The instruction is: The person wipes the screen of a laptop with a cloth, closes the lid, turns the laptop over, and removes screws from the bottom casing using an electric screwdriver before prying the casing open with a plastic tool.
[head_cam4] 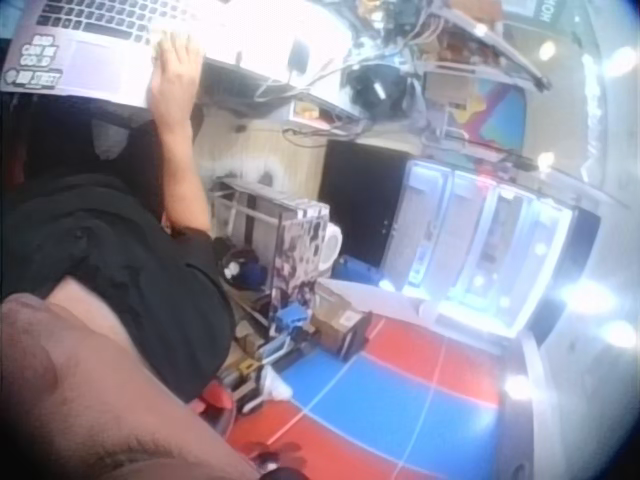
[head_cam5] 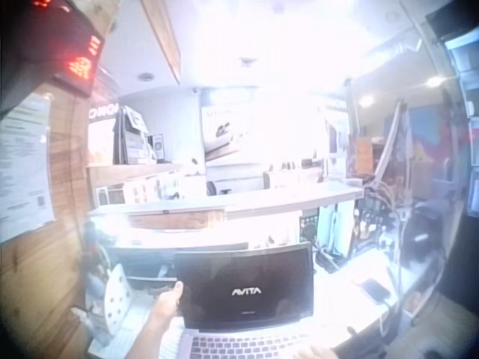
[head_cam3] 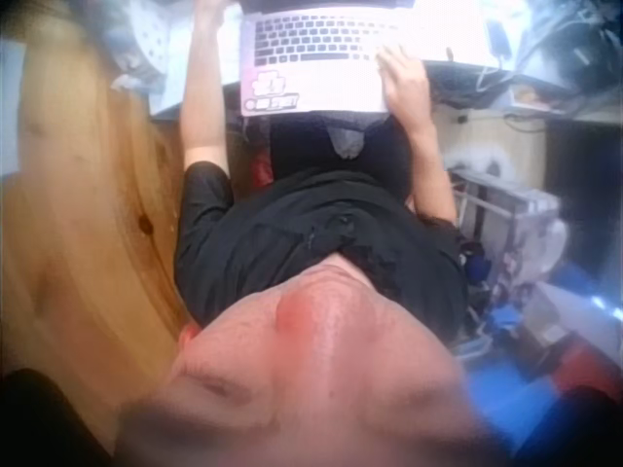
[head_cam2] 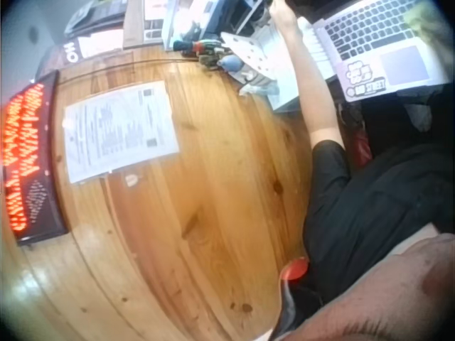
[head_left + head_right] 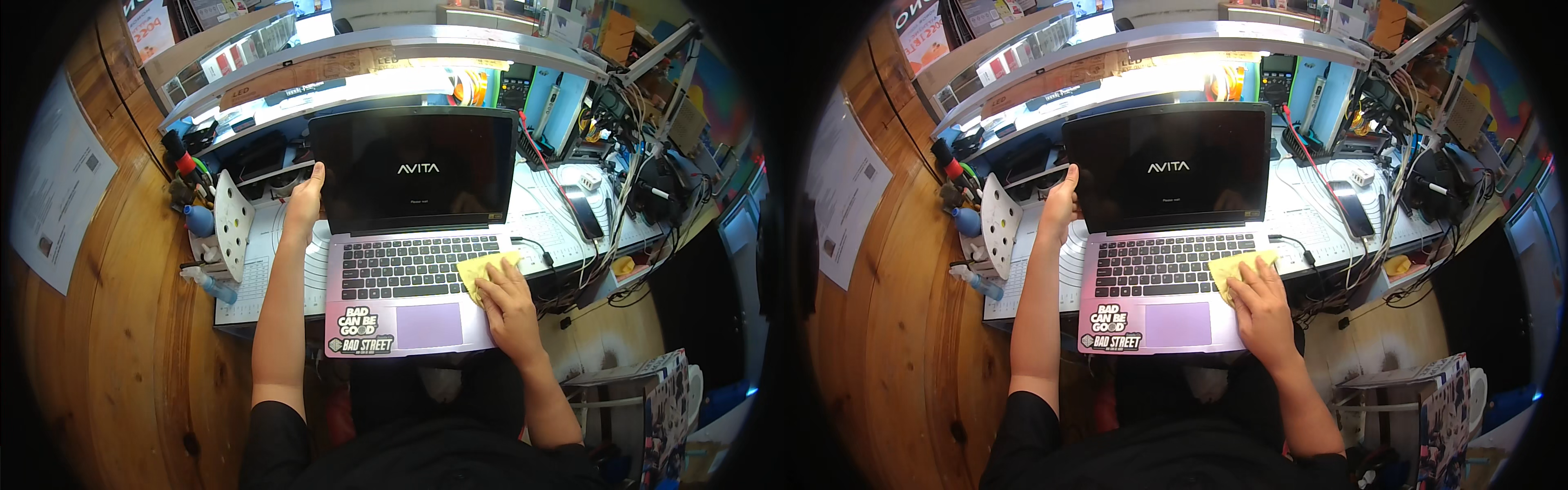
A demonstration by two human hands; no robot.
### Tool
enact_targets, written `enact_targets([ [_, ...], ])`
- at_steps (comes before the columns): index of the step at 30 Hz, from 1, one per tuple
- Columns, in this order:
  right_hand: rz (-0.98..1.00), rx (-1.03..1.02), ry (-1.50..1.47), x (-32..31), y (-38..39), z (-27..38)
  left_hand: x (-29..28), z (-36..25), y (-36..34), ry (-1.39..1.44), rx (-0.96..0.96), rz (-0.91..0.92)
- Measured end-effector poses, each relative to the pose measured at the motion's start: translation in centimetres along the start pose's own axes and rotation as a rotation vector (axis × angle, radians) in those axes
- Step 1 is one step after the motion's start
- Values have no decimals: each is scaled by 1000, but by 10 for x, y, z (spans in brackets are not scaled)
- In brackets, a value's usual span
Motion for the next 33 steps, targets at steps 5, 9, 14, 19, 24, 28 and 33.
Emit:
enact_targets([
  [5, 79, 363, -400, 3, -45, -38, 4, 8, -10, 578, 327, 253],
  [9, -741, 152, -190, -7, -124, -53, 8, 2, -1, 718, 339, 337],
  [14, -616, -60, 349, 63, -176, -39, 15, -6, 6, 856, 321, 455],
  [19, -402, -314, 167, 123, -200, 76, 5, -1, 0, 884, 322, 501],
  [24, -196, -662, 250, 147, -215, 126, 12, 2, -6, 881, 339, 419],
  [28, -238, -561, 203, 106, -212, 72, 5, -1, 2, 902, 315, 524],
  [33, -466, -183, 450, 43, -182, -63, 16, -2, 0, 923, 319, 479],
])
Point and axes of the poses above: each hand's wrist, its own y-axis away from the middle knuckle, its own x-axis out of the palm, z = x × y, the point moved 4 cm from there along -y, towards the middle knuckle, and after that the axes turned 3 degrees about y, right-handed, at the moved point
